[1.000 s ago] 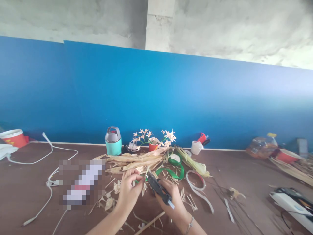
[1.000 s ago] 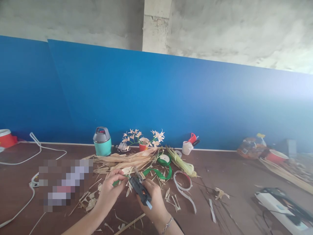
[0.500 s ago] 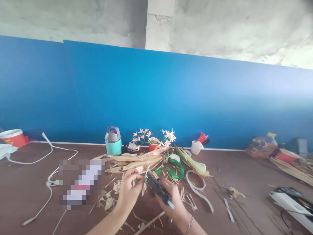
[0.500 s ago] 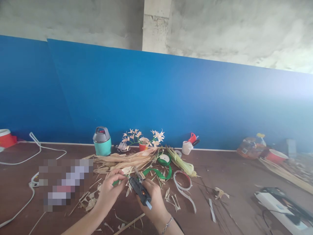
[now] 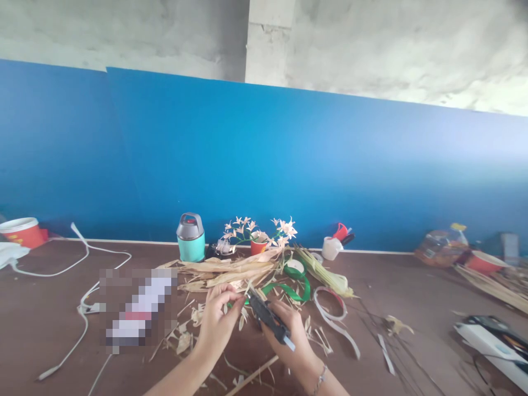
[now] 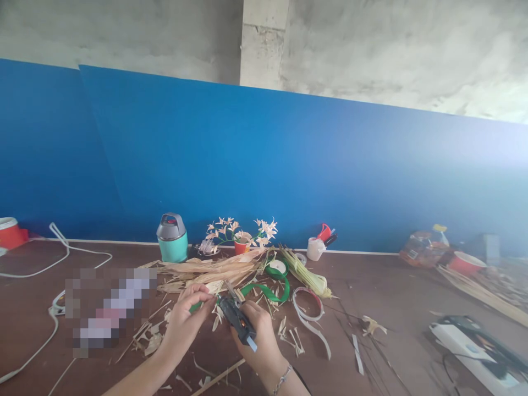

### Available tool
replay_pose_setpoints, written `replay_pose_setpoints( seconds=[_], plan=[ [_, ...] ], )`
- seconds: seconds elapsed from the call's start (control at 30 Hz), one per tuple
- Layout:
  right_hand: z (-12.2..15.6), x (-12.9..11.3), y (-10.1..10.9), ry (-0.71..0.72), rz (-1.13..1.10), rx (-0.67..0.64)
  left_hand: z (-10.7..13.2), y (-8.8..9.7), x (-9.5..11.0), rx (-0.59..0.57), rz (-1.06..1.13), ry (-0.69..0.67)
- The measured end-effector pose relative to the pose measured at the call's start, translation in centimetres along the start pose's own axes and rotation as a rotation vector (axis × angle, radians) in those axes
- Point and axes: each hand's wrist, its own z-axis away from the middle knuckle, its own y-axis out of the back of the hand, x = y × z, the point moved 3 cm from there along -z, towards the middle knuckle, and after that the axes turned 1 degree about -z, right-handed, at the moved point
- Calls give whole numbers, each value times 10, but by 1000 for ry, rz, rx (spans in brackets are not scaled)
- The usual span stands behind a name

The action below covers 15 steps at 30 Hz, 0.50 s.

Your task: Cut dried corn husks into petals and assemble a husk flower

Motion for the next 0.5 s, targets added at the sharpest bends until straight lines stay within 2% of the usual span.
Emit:
replay_pose_setpoints(
  seconds=[0.2, 0.33, 0.5],
  plan=[
    [-2, -4, 2, -97, -79, 56, -1, -1, -5, -20, -77, -70],
    [-3, 0, 1, -154, -152, 57, -1, 0, -5, -37, -159, -173],
    [-3, 4, 4, -189, -202, 108, 0, 7, 4, -23, -318, -323]
  ],
)
